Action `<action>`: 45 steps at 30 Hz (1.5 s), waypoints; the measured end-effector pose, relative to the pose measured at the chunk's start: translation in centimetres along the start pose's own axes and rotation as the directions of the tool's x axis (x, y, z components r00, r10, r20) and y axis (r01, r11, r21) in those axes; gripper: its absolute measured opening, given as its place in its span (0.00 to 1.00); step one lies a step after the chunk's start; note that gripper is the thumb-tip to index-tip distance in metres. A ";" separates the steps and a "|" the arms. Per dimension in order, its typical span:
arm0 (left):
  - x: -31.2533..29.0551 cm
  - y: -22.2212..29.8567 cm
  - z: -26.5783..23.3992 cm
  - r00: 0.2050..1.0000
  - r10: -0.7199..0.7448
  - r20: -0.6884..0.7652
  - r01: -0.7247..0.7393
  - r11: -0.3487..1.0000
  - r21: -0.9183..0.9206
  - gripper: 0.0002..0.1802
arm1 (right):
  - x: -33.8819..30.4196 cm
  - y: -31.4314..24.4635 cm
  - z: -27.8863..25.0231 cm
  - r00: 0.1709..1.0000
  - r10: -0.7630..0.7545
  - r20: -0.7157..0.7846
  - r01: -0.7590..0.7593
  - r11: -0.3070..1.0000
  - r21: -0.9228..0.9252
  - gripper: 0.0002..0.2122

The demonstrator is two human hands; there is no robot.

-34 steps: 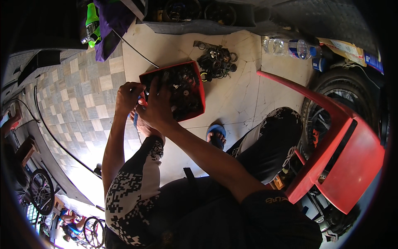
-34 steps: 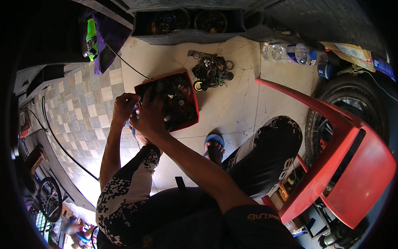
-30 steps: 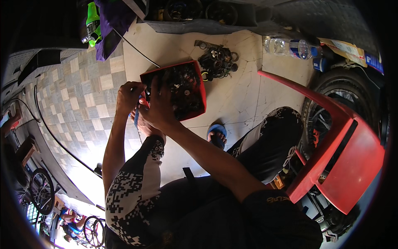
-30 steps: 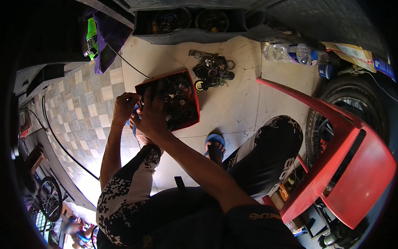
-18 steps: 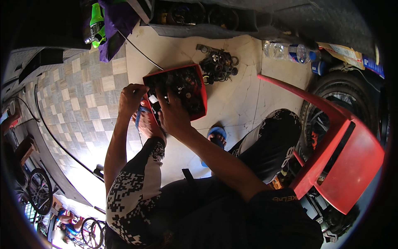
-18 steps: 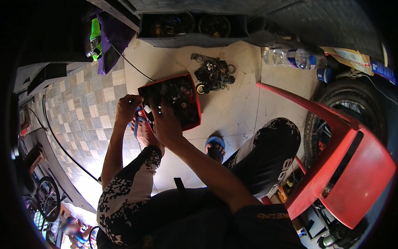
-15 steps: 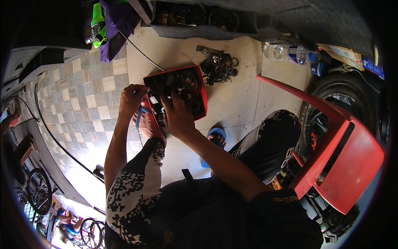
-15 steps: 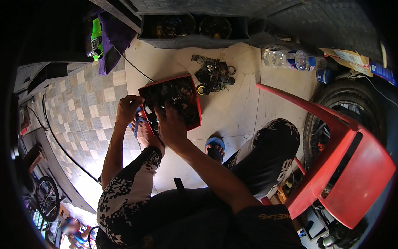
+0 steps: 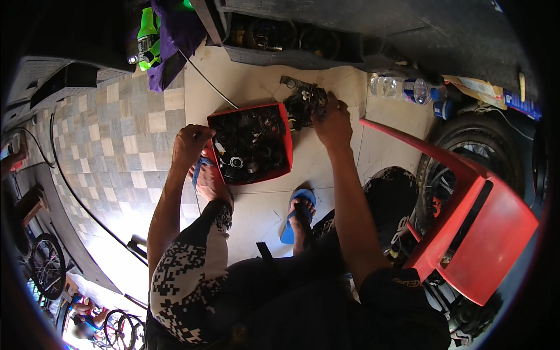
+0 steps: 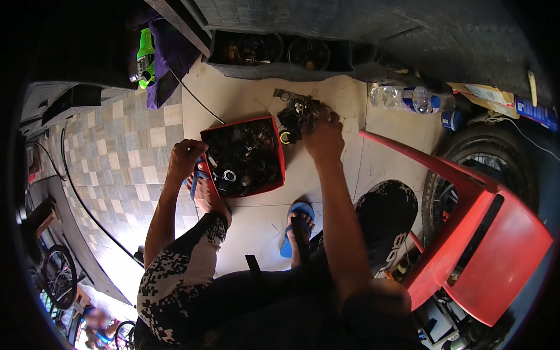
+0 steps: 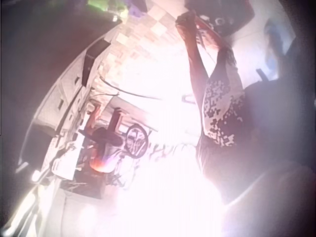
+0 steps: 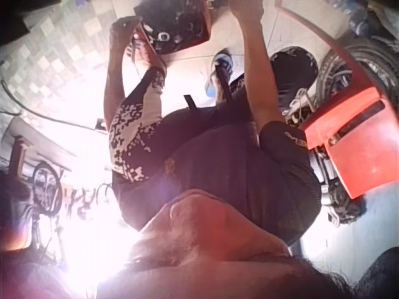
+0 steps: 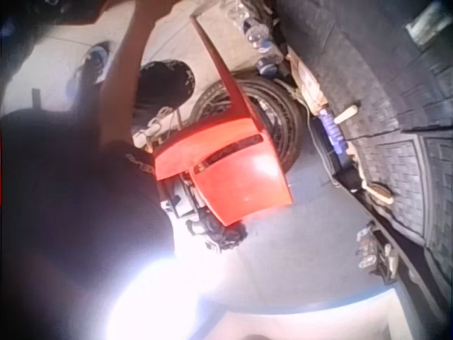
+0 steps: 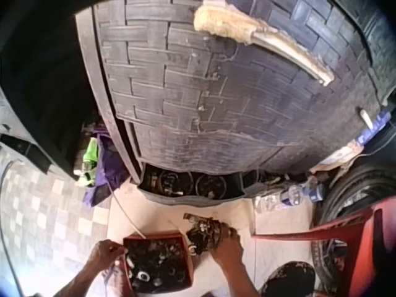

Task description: The person sits on the floor and sorts small mechanical parts from a red box, picking up and inspecting each item before placing them back or setting them aside. The person then moves to a workbench and continues sorting parts from a white basket.

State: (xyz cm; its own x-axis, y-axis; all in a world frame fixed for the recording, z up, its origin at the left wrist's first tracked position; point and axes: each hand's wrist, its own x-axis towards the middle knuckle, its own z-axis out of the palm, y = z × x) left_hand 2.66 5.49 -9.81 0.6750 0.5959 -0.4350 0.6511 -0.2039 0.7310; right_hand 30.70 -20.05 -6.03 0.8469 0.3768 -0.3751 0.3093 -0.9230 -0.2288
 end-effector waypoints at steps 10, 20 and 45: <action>-0.3 0.1 0.1 1.000 0.002 -0.015 -0.002 1.000 -0.020 0.16 | 3.3 -1.1 5.2 0.991 -0.106 0.084 0.117 0.984 -0.138 0.56; -0.4 0.1 0.1 1.000 0.010 -0.020 -0.010 0.999 -0.032 0.17 | 3.7 1.0 6.9 0.975 -0.214 -0.064 0.214 0.977 -0.007 0.33; -0.1 -0.4 0.0 1.000 0.003 -0.024 -0.004 0.999 -0.050 0.16 | -9.8 -7.2 1.7 0.859 -0.509 0.061 0.462 0.820 0.338 0.27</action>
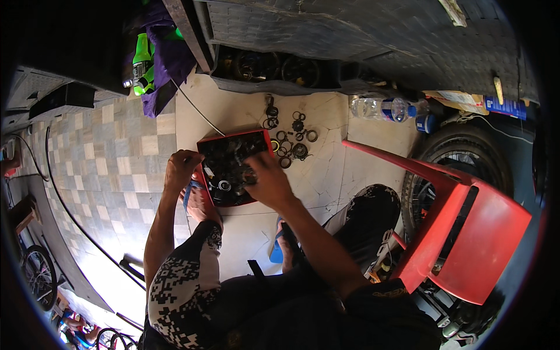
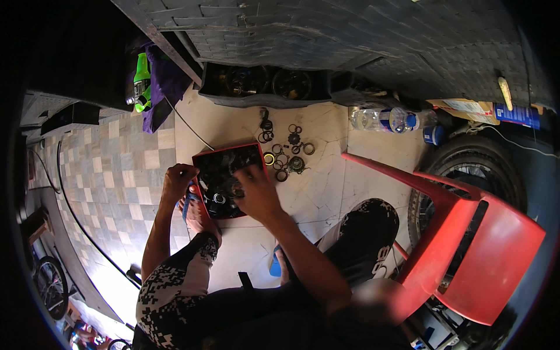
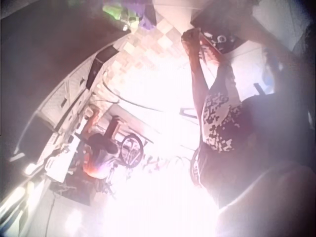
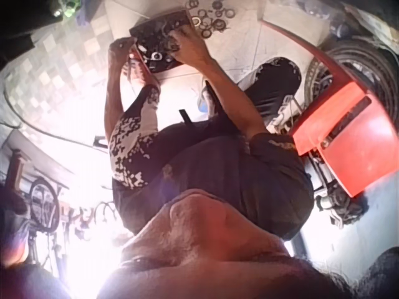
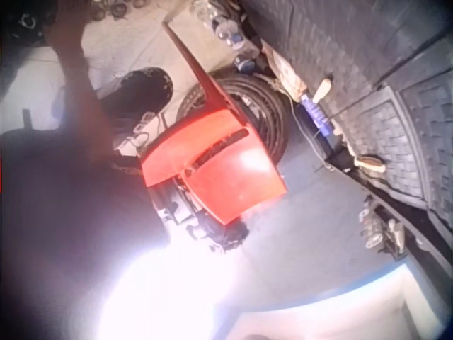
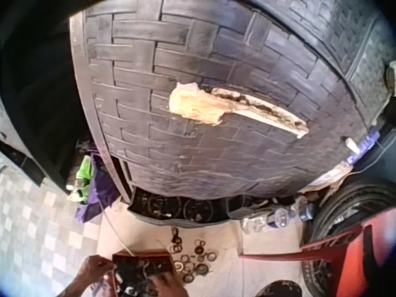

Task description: The person sits on the floor and sorts small mechanical parts from a red box, picking up and inspecting each item before placing them back or setting them aside. The person then moves to a workbench and continues sorting parts from a white basket.

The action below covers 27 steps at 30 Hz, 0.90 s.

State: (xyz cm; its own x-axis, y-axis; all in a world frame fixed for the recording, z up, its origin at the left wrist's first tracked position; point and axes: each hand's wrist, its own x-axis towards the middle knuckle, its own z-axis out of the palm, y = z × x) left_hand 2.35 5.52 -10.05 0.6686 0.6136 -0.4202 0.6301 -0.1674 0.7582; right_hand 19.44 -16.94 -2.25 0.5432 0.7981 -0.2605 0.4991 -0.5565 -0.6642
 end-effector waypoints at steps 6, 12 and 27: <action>-0.1 0.1 -0.1 1.000 -0.029 0.011 0.029 0.999 -0.013 0.15 | 0.3 1.1 1.8 0.999 -0.033 0.021 0.034 0.996 -0.078 0.30; 0.0 0.0 -0.2 1.000 -0.010 0.008 0.011 1.000 -0.017 0.15 | 4.6 8.7 -1.7 0.961 0.243 -0.130 -0.210 0.952 0.221 0.17; -0.1 0.3 -0.3 1.000 -0.010 0.000 0.010 1.000 0.004 0.16 | 10.7 20.6 -4.2 0.895 0.376 -0.240 -0.392 0.920 -0.019 0.13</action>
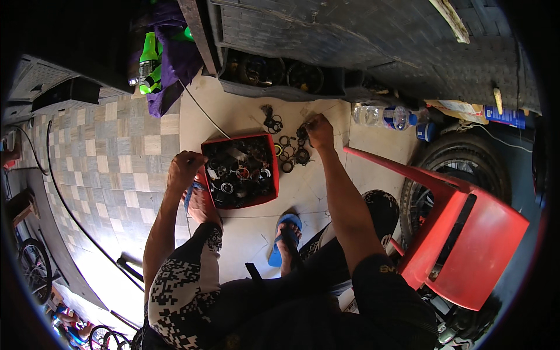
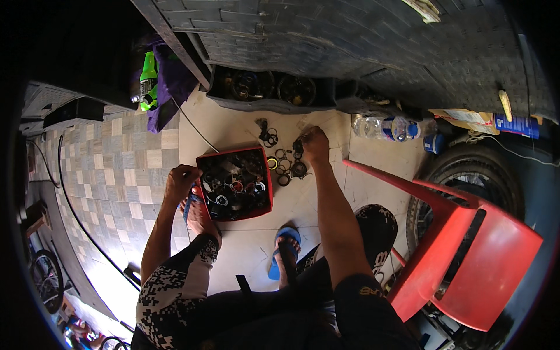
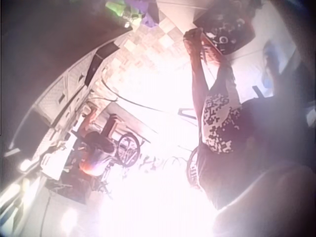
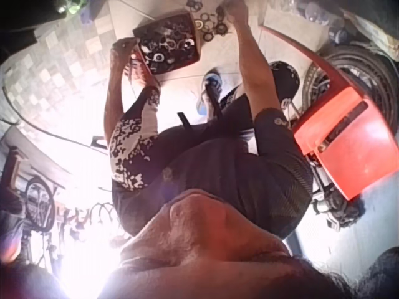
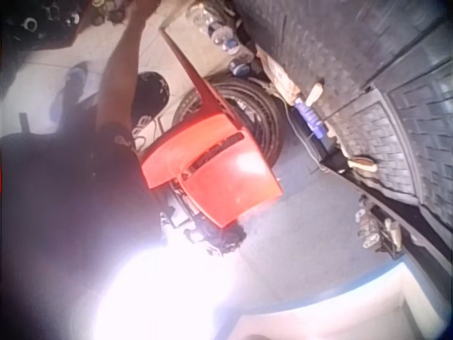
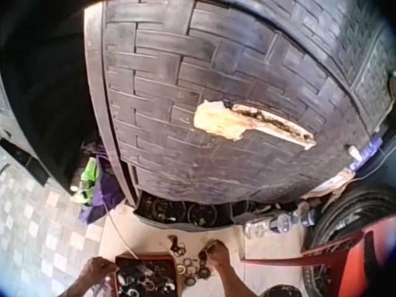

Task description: The person sits on the floor and sorts small mechanical parts from a red box, picking up and inspecting each item before placing them back or setting them aside. The person then moves to a workbench and continues sorting parts from a white basket.

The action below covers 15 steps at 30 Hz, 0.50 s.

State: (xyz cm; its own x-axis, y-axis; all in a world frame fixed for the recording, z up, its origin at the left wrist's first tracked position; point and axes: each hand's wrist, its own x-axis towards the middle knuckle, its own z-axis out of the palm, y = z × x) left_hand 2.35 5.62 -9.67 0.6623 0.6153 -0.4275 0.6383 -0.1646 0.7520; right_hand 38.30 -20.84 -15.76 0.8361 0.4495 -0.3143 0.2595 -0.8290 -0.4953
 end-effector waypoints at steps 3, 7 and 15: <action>-0.2 0.0 0.1 1.000 0.000 -0.007 0.000 1.000 -0.017 0.15 | -1.5 0.1 -1.2 0.998 0.011 0.068 -0.023 0.985 0.173 0.14; 0.0 0.0 0.0 0.999 -0.034 0.016 0.035 0.999 -0.038 0.15 | -3.8 -0.5 -0.8 0.976 -0.024 0.216 0.014 0.999 0.048 0.18; 0.0 -0.4 0.1 1.000 0.023 0.009 -0.023 0.999 -0.029 0.14 | -4.1 -0.7 1.5 0.995 -0.101 -0.006 0.099 0.985 -0.141 0.19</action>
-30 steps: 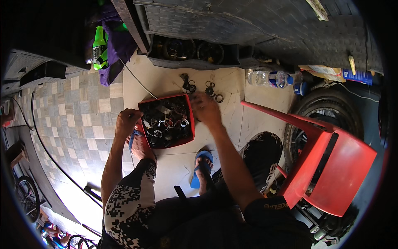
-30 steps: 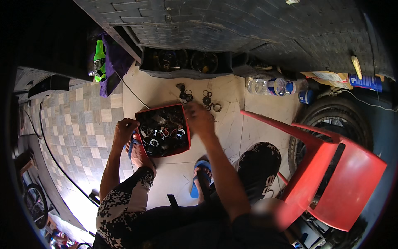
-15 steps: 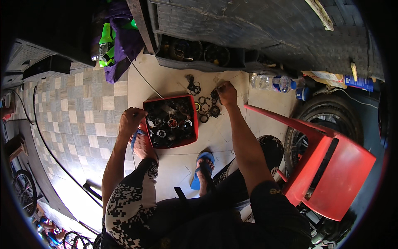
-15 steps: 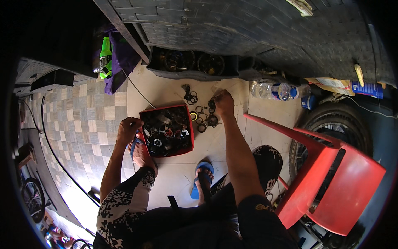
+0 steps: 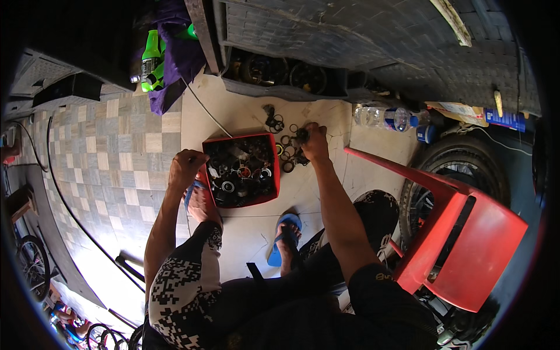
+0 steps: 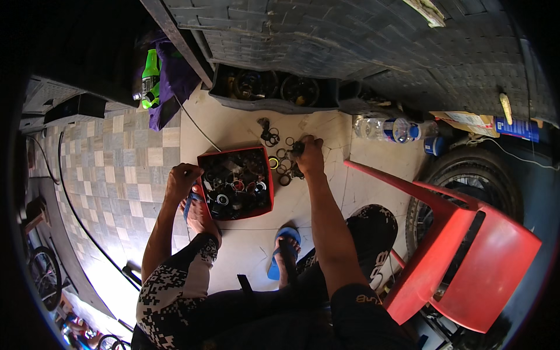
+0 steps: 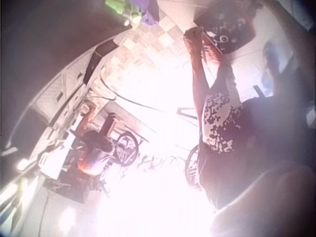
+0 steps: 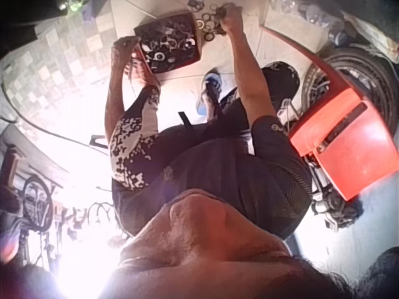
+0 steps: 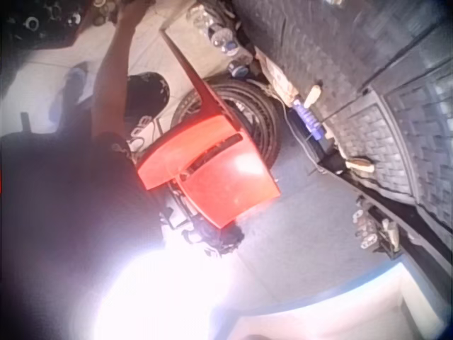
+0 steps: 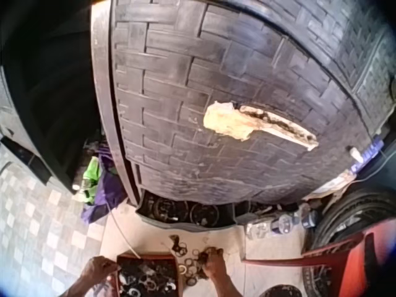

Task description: The person sits on the floor and sorts small mechanical parts from a red box, picking up and inspecting each item before placing them back or setting them aside. The person then moves to a workbench and continues sorting parts from a white basket.

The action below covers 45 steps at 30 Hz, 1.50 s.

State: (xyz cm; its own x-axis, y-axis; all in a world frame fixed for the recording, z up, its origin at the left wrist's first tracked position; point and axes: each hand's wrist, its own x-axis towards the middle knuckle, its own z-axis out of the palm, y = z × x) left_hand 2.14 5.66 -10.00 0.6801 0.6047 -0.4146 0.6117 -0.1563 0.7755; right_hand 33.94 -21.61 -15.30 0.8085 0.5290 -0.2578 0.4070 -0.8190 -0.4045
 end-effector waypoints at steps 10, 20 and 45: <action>-0.1 0.1 -0.2 0.999 -0.043 -0.001 0.043 0.999 -0.020 0.14 | -0.8 -3.3 -4.4 0.963 0.090 0.254 -0.204 0.858 0.471 0.21; 0.1 -0.4 -0.1 0.999 0.025 -0.024 -0.025 1.000 -0.002 0.16 | -4.8 -2.5 -4.6 0.921 0.323 0.218 -0.303 0.945 -0.121 0.44; 0.3 -0.7 -0.1 0.999 0.030 -0.037 -0.030 0.999 0.014 0.15 | -6.6 0.8 1.4 0.957 0.284 0.064 -0.284 0.868 0.407 0.14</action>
State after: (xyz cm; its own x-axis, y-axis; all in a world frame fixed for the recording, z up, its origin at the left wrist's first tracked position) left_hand 1.92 6.06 -10.60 0.6828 0.6284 -0.3727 0.5968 -0.1855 0.7806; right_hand 28.35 -25.45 -15.17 0.8619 0.2882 -0.4173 -0.0499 -0.7707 -0.6353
